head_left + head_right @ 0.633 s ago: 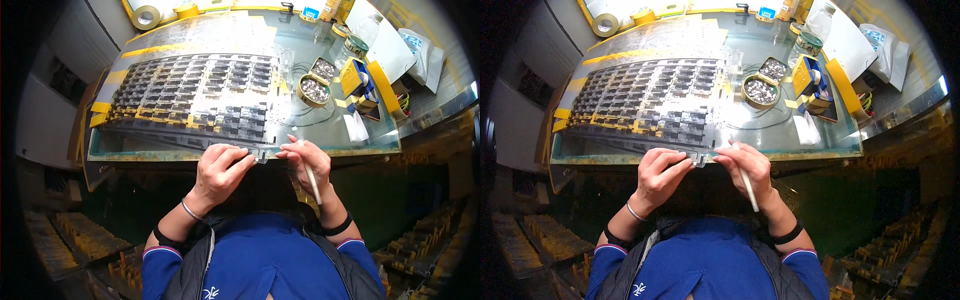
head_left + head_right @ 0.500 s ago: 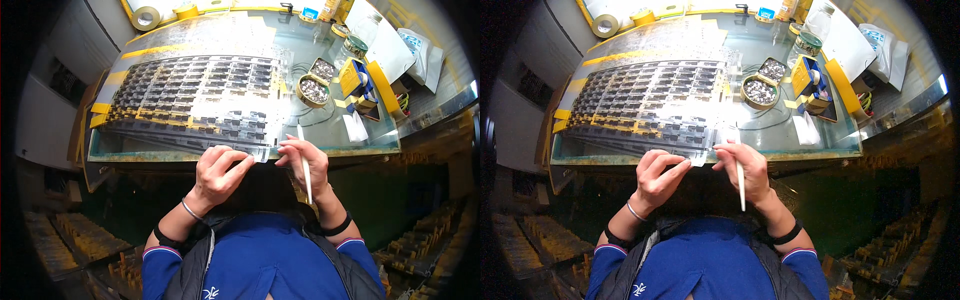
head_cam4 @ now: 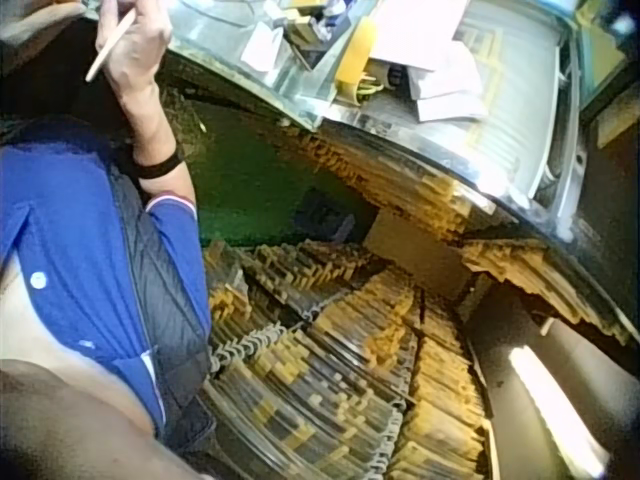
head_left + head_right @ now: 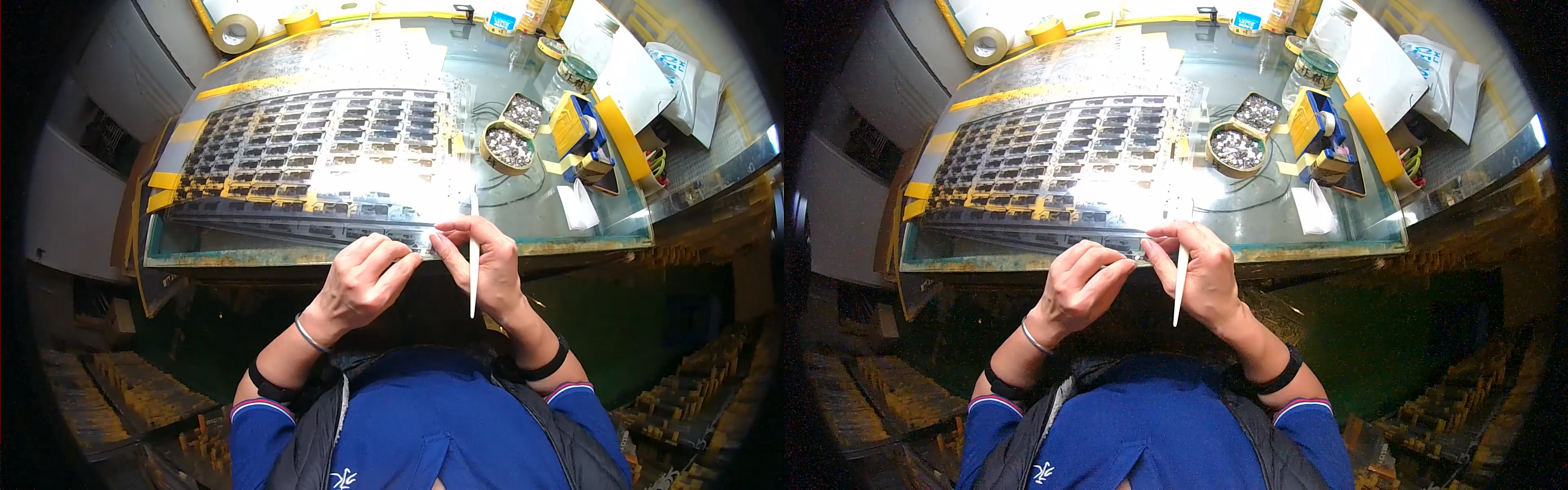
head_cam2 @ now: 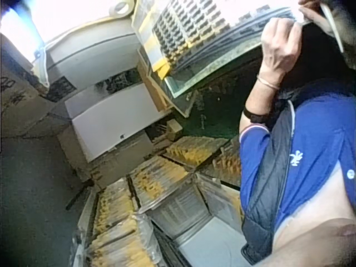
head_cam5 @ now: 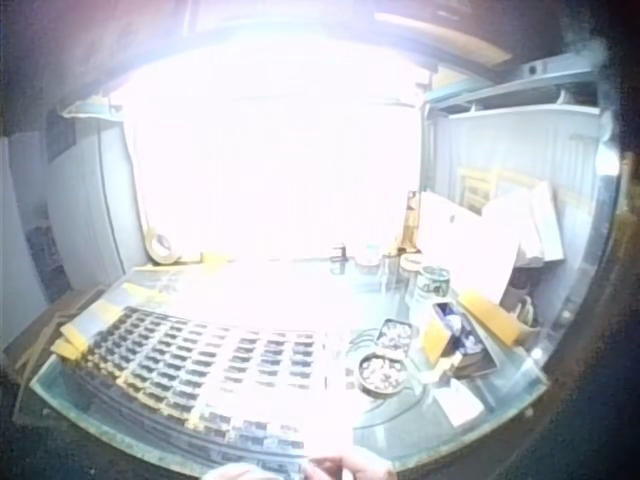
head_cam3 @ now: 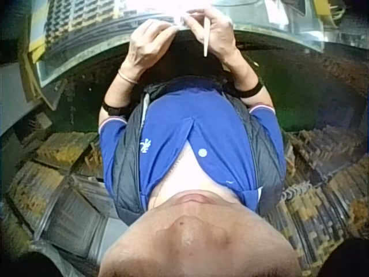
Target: Assembling tiny metal components onto a transparent grid sheet using a manual stylus tool.
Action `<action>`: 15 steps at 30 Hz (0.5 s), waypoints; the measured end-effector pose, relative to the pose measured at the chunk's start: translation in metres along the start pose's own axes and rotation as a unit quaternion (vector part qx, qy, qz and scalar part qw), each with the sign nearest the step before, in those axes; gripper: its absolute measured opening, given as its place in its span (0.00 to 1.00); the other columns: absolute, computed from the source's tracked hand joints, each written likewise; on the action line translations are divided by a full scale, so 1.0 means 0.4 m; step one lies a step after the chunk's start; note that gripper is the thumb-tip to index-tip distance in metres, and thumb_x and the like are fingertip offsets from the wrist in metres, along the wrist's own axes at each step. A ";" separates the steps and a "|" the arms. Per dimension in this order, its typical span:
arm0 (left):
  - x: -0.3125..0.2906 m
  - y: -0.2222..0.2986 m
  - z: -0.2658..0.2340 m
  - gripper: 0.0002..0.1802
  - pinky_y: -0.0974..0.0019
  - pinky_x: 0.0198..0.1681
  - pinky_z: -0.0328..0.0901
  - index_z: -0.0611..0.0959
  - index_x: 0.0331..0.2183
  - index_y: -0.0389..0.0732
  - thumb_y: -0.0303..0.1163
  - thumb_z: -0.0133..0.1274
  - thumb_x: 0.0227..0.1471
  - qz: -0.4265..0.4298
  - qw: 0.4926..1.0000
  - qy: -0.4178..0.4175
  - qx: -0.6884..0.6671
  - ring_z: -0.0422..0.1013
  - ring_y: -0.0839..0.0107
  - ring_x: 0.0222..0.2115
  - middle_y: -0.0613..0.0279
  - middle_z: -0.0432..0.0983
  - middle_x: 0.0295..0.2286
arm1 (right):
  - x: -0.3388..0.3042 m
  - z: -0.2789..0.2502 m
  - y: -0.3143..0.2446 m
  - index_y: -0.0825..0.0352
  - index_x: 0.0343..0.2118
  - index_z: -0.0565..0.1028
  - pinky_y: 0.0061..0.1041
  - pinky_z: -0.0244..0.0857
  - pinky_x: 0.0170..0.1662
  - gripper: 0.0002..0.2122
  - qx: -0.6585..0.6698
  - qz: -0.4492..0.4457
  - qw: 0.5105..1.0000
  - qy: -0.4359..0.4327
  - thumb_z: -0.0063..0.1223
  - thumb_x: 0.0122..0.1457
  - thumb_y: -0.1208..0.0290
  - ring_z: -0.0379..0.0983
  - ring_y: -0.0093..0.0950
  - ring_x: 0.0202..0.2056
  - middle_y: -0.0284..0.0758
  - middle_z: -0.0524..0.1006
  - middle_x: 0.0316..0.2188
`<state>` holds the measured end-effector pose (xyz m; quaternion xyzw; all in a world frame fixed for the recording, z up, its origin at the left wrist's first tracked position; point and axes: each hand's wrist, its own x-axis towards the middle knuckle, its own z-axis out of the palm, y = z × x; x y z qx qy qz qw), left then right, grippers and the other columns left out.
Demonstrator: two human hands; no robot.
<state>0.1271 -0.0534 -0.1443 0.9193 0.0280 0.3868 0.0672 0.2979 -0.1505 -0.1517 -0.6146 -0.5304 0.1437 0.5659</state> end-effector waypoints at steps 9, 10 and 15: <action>0.038 -0.005 -0.018 0.09 0.60 0.32 0.67 0.76 0.32 0.34 0.19 0.57 0.45 -0.043 0.992 -0.116 -0.016 0.69 0.59 0.29 0.56 0.69 0.28 | 0.000 -0.006 0.000 0.66 0.35 0.79 0.29 0.68 0.34 0.08 -0.025 -0.041 0.999 -0.012 0.64 0.51 0.76 0.77 0.32 0.28 0.38 0.79 0.24; 0.045 -0.008 -0.023 0.09 0.60 0.34 0.67 0.75 0.32 0.34 0.19 0.56 0.46 -0.055 0.987 -0.149 -0.024 0.68 0.57 0.30 0.55 0.69 0.28 | 0.000 -0.004 -0.001 0.65 0.35 0.79 0.29 0.68 0.33 0.08 -0.029 -0.041 0.999 -0.009 0.63 0.51 0.77 0.77 0.33 0.28 0.38 0.79 0.24; 0.075 -0.025 -0.022 0.08 0.58 0.37 0.66 0.73 0.32 0.34 0.19 0.53 0.45 -0.045 0.978 -0.201 -0.022 0.68 0.56 0.32 0.53 0.67 0.29 | 0.001 -0.005 0.004 0.67 0.35 0.79 0.26 0.68 0.34 0.07 -0.061 -0.063 0.996 -0.004 0.62 0.52 0.80 0.77 0.30 0.29 0.37 0.78 0.26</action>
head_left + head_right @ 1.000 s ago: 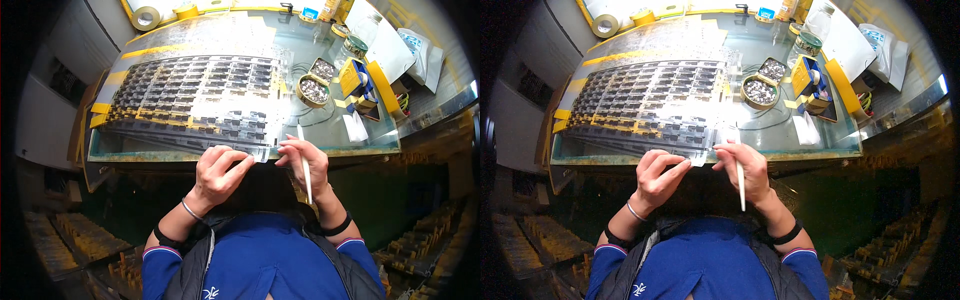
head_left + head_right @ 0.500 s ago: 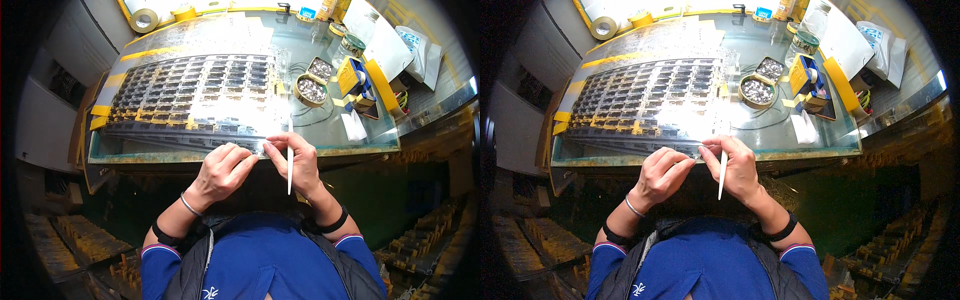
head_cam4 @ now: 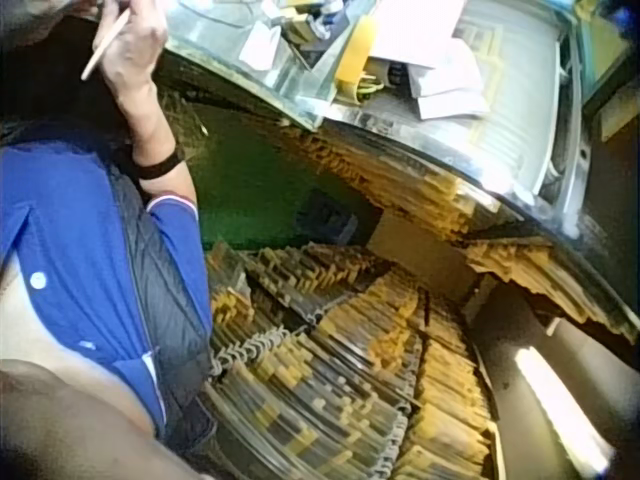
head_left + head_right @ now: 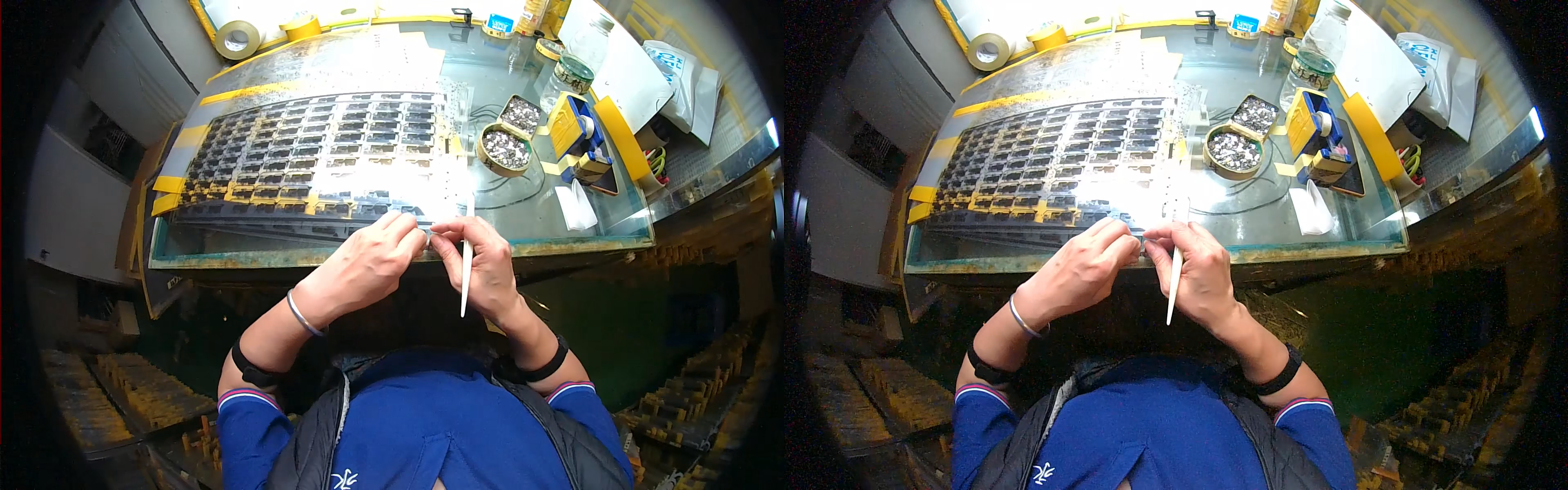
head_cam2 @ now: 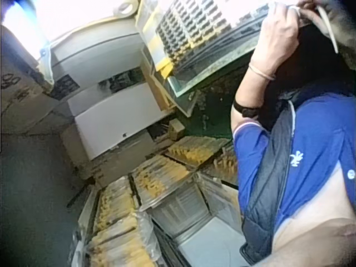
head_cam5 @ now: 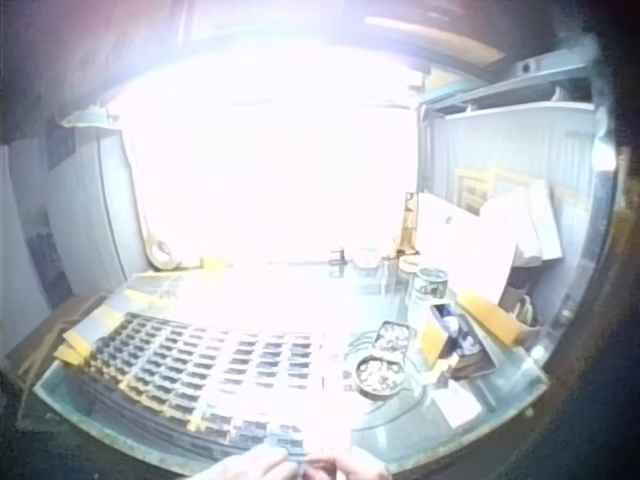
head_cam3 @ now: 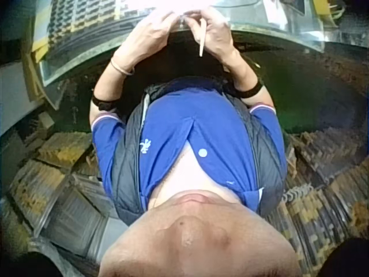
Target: Assembling tiny metal components onto a transparent grid sheet using a manual stylus tool.
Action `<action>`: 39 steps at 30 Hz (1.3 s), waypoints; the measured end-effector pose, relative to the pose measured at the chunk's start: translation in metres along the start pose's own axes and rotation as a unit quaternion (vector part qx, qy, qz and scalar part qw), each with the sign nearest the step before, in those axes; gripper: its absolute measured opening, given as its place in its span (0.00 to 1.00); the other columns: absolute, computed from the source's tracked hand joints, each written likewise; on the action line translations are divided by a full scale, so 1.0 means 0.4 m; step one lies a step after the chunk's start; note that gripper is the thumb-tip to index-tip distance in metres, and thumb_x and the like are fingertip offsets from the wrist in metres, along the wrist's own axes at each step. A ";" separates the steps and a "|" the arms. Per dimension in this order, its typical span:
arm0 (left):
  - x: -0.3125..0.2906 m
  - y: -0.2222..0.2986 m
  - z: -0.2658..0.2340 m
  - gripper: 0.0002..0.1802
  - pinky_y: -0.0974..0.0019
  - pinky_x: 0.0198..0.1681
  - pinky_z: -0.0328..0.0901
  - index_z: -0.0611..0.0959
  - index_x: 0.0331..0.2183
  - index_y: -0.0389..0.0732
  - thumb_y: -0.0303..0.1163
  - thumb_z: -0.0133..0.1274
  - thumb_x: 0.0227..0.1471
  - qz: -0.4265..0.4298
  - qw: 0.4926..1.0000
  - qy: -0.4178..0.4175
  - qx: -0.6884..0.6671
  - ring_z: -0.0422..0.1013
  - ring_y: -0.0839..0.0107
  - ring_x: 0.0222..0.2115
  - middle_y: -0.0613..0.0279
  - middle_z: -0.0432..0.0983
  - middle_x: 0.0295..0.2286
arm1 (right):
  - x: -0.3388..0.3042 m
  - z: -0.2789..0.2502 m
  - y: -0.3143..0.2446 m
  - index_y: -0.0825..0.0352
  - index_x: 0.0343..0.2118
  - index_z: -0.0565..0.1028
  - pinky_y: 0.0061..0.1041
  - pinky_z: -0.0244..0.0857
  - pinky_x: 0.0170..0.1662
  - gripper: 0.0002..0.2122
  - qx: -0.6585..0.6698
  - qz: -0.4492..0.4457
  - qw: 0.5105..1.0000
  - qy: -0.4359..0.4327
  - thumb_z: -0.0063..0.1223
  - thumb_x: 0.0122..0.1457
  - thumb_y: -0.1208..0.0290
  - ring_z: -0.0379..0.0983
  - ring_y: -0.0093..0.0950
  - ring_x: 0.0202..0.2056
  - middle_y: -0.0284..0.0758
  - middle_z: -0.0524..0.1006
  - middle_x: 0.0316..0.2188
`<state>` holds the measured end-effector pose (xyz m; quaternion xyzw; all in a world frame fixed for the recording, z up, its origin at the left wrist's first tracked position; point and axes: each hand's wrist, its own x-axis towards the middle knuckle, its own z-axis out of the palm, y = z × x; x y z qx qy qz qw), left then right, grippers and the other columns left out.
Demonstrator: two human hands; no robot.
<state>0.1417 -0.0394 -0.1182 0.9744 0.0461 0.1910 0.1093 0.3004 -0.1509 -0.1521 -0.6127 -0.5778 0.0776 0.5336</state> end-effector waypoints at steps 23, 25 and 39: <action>0.034 -0.056 0.010 0.08 0.60 0.33 0.68 0.74 0.39 0.35 0.20 0.52 0.55 -0.069 0.983 0.044 -0.164 0.74 0.56 0.30 0.50 0.73 0.28 | -0.005 0.011 0.020 0.64 0.31 0.75 0.31 0.69 0.30 0.06 -0.006 -0.038 0.999 0.024 0.61 0.52 0.78 0.76 0.35 0.28 0.36 0.77 0.25; 0.027 -0.040 -0.022 0.16 0.68 0.32 0.70 0.78 0.44 0.37 0.21 0.57 0.52 -0.216 0.923 0.012 -0.319 0.76 0.74 0.29 0.57 0.78 0.29 | -0.005 0.009 0.016 0.65 0.32 0.75 0.31 0.69 0.30 0.06 0.001 -0.010 1.000 0.024 0.61 0.52 0.77 0.77 0.35 0.28 0.37 0.77 0.25; 0.022 -0.043 -0.032 0.03 0.59 0.36 0.68 0.81 0.32 0.38 0.26 0.56 0.53 -0.061 0.978 -0.047 -0.196 0.73 0.55 0.32 0.54 0.73 0.29 | -0.003 0.011 0.010 0.66 0.33 0.75 0.31 0.69 0.30 0.06 -0.001 0.005 1.000 0.029 0.62 0.54 0.76 0.78 0.33 0.27 0.37 0.77 0.26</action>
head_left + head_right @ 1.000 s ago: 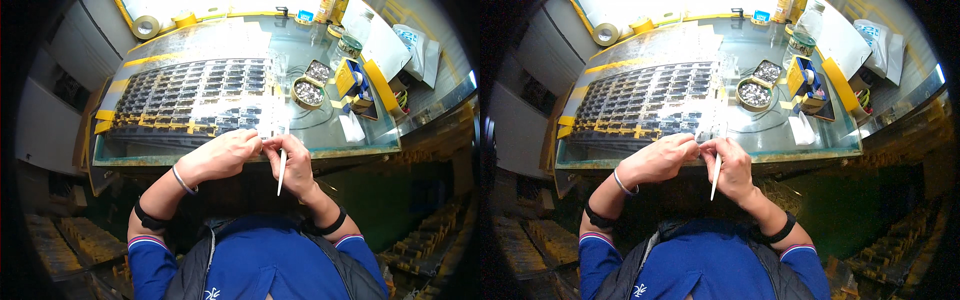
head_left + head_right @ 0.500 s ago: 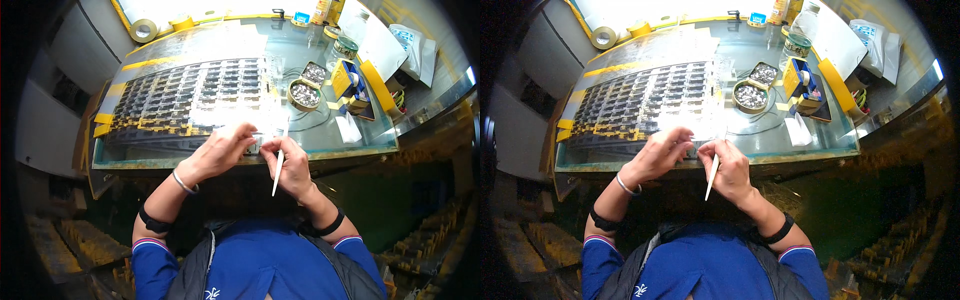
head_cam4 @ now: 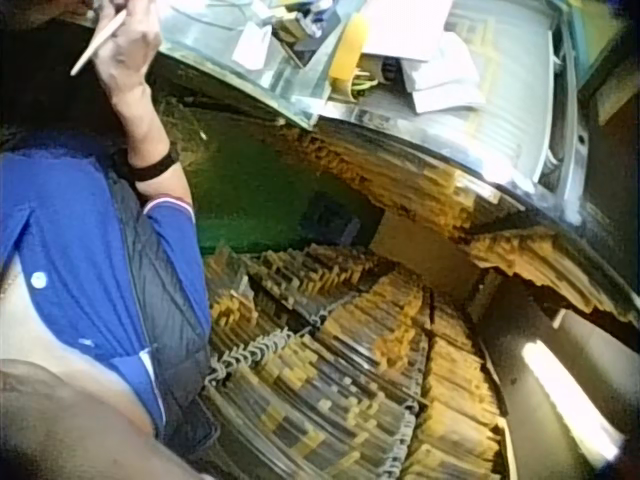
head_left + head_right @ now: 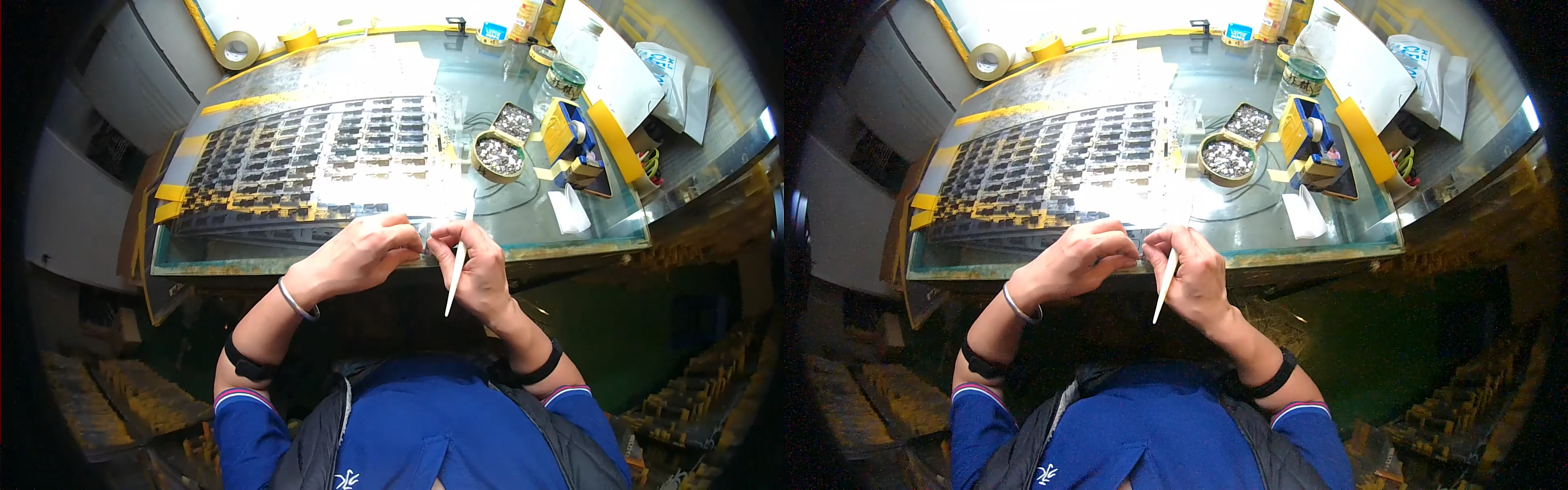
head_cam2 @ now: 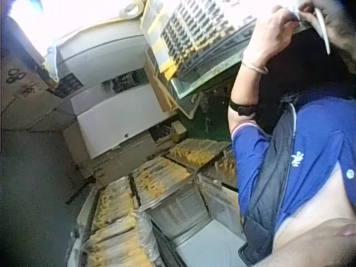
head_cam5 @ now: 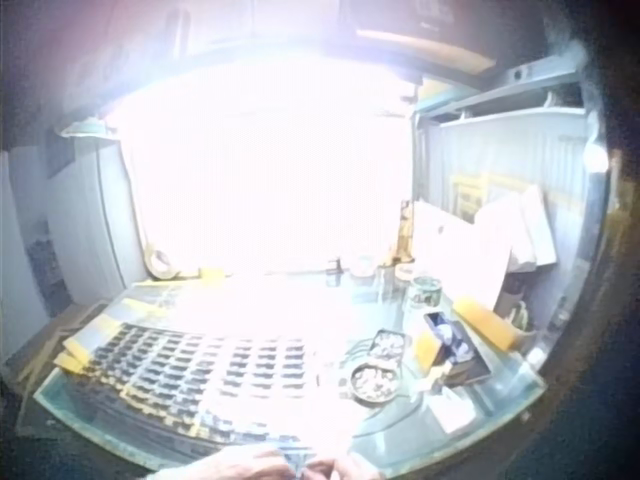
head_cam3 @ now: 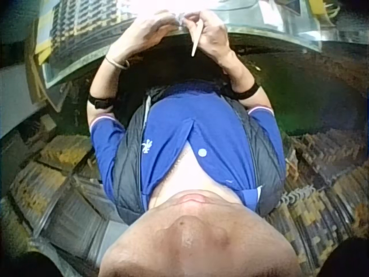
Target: Assembling tiny metal components onto a transparent grid sheet using a manual stylus tool.
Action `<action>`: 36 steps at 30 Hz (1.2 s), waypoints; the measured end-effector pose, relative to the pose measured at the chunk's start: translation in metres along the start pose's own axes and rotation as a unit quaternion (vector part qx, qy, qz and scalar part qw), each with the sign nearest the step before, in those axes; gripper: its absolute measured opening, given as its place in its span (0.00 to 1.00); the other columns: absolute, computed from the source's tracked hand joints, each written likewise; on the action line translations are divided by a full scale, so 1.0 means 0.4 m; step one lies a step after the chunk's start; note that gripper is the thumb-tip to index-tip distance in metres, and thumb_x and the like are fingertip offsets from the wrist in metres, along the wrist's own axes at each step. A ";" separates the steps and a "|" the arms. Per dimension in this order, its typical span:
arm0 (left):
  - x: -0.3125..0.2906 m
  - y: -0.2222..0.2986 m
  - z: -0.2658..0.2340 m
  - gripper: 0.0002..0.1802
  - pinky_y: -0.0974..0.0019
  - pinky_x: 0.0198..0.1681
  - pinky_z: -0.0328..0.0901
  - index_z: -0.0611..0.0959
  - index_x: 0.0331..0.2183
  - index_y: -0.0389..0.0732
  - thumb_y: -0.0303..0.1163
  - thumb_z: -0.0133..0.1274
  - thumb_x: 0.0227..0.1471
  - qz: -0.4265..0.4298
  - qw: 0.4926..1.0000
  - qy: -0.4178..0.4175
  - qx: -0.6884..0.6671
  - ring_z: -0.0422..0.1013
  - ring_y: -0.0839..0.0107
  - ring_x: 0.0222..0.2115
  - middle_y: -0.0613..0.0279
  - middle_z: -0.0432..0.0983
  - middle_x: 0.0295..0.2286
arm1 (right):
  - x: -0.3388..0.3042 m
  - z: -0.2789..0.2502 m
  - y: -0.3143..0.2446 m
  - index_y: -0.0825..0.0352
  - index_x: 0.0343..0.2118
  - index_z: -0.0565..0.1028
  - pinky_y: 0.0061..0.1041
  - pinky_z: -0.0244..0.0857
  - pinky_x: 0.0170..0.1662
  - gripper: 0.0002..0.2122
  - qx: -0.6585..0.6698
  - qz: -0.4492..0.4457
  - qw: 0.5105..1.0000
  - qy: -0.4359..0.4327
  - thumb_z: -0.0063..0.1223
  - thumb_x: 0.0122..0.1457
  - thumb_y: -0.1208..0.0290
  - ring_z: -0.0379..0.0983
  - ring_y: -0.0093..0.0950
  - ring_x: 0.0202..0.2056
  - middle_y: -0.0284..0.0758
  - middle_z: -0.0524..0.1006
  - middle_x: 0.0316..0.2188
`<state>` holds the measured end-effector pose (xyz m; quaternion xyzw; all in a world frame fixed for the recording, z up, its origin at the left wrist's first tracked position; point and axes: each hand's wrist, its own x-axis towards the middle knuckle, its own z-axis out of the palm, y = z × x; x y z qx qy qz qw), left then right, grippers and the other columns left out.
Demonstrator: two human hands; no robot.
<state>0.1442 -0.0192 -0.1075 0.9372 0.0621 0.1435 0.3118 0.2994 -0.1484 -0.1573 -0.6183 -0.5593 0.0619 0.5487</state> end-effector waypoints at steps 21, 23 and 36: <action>0.014 0.004 0.006 0.10 0.54 0.37 0.66 0.71 0.34 0.35 0.15 0.47 0.46 0.039 0.991 -0.041 0.125 0.71 0.49 0.33 0.50 0.70 0.32 | -0.003 0.003 0.009 0.64 0.32 0.75 0.32 0.69 0.30 0.06 -0.017 -0.025 1.000 -0.003 0.61 0.51 0.79 0.77 0.34 0.28 0.36 0.76 0.26; 0.009 -0.006 0.022 0.08 0.55 0.36 0.67 0.71 0.34 0.35 0.16 0.47 0.48 0.039 0.992 -0.013 0.118 0.71 0.49 0.33 0.50 0.70 0.32 | -0.003 0.003 0.009 0.65 0.31 0.75 0.32 0.69 0.30 0.06 -0.016 -0.021 1.000 0.006 0.61 0.51 0.78 0.77 0.34 0.28 0.37 0.77 0.25; -0.083 0.039 0.117 0.18 0.57 0.47 0.66 0.79 0.42 0.30 0.24 0.60 0.47 0.006 0.968 0.170 0.184 0.69 0.54 0.42 0.52 0.74 0.42 | 0.038 -0.066 0.003 0.66 0.34 0.77 0.34 0.70 0.36 0.09 -0.099 -0.146 0.984 -0.026 0.63 0.50 0.78 0.77 0.38 0.34 0.40 0.80 0.29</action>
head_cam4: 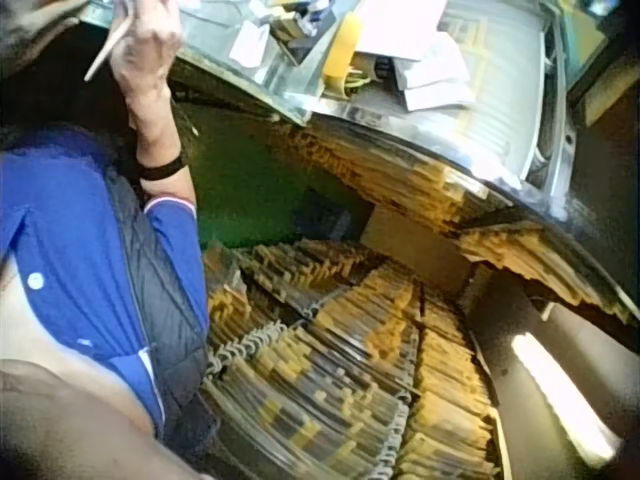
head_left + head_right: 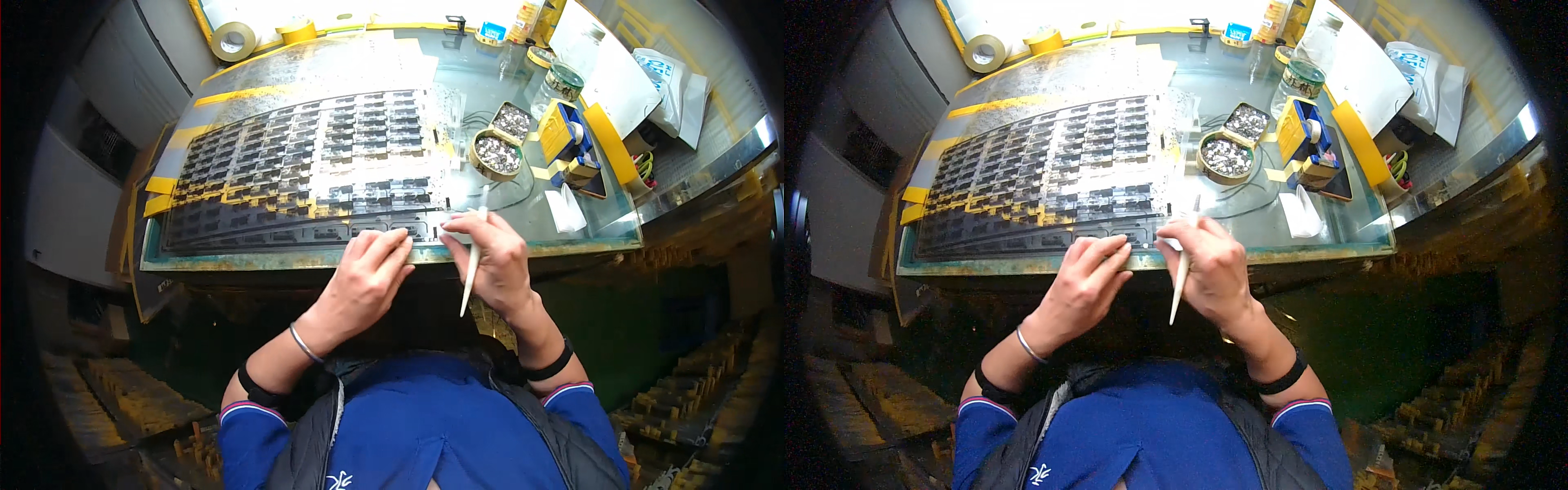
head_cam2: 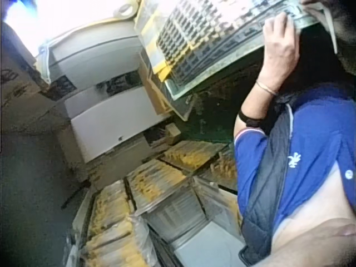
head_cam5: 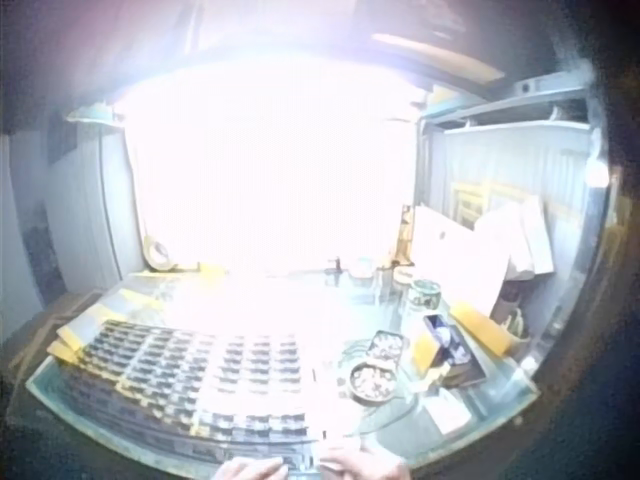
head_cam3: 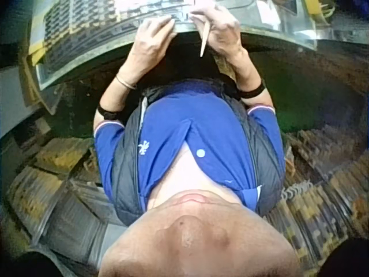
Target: Assembling tiny metal components onto a transparent grid sheet using a manual stylus tool.
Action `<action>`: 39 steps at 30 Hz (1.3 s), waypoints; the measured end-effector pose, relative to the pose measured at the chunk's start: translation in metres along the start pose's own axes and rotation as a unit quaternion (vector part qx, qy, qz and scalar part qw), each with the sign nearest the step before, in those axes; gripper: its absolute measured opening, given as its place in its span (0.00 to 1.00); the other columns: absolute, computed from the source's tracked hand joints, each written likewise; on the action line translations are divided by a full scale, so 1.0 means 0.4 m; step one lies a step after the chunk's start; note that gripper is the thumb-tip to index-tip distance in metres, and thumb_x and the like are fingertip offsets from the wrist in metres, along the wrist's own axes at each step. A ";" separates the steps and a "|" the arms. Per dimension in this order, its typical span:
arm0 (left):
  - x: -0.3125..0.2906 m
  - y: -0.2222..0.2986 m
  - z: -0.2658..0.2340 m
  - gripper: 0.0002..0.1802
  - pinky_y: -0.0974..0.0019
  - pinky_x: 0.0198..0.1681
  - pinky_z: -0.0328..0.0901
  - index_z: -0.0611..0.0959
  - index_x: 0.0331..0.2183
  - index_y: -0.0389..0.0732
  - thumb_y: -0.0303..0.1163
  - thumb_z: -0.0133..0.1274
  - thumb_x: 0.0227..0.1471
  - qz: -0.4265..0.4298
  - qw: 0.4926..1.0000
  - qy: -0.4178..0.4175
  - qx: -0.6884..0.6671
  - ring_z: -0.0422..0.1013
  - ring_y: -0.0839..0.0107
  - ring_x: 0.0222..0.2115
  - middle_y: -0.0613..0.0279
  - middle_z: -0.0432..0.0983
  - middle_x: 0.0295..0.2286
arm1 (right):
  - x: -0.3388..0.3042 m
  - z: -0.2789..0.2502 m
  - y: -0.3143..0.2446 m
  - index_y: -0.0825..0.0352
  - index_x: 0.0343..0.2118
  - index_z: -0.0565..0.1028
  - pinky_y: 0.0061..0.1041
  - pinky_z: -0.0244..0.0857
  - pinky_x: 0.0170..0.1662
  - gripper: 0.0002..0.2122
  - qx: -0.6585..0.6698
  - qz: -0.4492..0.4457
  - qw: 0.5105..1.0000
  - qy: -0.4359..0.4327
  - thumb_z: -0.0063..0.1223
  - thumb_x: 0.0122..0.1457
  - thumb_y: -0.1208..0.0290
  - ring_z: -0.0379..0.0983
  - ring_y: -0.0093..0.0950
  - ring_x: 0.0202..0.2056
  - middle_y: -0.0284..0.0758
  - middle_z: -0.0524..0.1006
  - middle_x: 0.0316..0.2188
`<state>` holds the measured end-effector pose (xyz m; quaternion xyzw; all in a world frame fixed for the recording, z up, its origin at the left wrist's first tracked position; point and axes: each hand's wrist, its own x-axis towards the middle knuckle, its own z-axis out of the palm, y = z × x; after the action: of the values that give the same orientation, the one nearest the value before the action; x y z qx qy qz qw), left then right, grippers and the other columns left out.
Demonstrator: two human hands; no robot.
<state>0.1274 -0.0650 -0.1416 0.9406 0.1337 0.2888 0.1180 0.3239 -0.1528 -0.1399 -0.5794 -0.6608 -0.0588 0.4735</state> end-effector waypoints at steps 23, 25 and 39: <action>-0.018 0.003 0.066 0.25 0.49 0.58 0.62 0.79 0.46 0.34 0.29 0.61 0.43 0.004 0.994 0.050 0.101 0.70 0.55 0.51 0.49 0.73 0.48 | 0.028 0.024 -0.051 0.64 0.28 0.71 0.35 0.66 0.26 0.05 -0.126 -0.046 0.983 -0.129 0.56 0.51 0.74 0.72 0.36 0.26 0.37 0.70 0.20; -0.015 0.006 0.064 0.25 0.49 0.58 0.62 0.80 0.46 0.34 0.30 0.61 0.43 -0.002 0.994 0.051 0.094 0.70 0.55 0.51 0.49 0.73 0.48 | 0.025 0.029 -0.039 0.64 0.28 0.71 0.35 0.66 0.27 0.05 -0.119 -0.048 0.984 -0.122 0.57 0.50 0.75 0.72 0.35 0.26 0.36 0.71 0.19; 0.004 0.014 0.046 0.25 0.51 0.54 0.67 0.82 0.41 0.35 0.36 0.66 0.39 -0.027 0.996 0.054 0.069 0.72 0.56 0.47 0.52 0.74 0.47 | -0.029 0.076 0.016 0.63 0.23 0.66 0.29 0.69 0.27 0.14 0.045 0.022 0.996 0.072 0.66 0.44 0.80 0.76 0.32 0.23 0.34 0.80 0.23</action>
<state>0.1403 -0.0723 -0.1541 0.9256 0.1850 0.3258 0.0536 0.3108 -0.1398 -0.1676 -0.5663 -0.6137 -0.0600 0.5469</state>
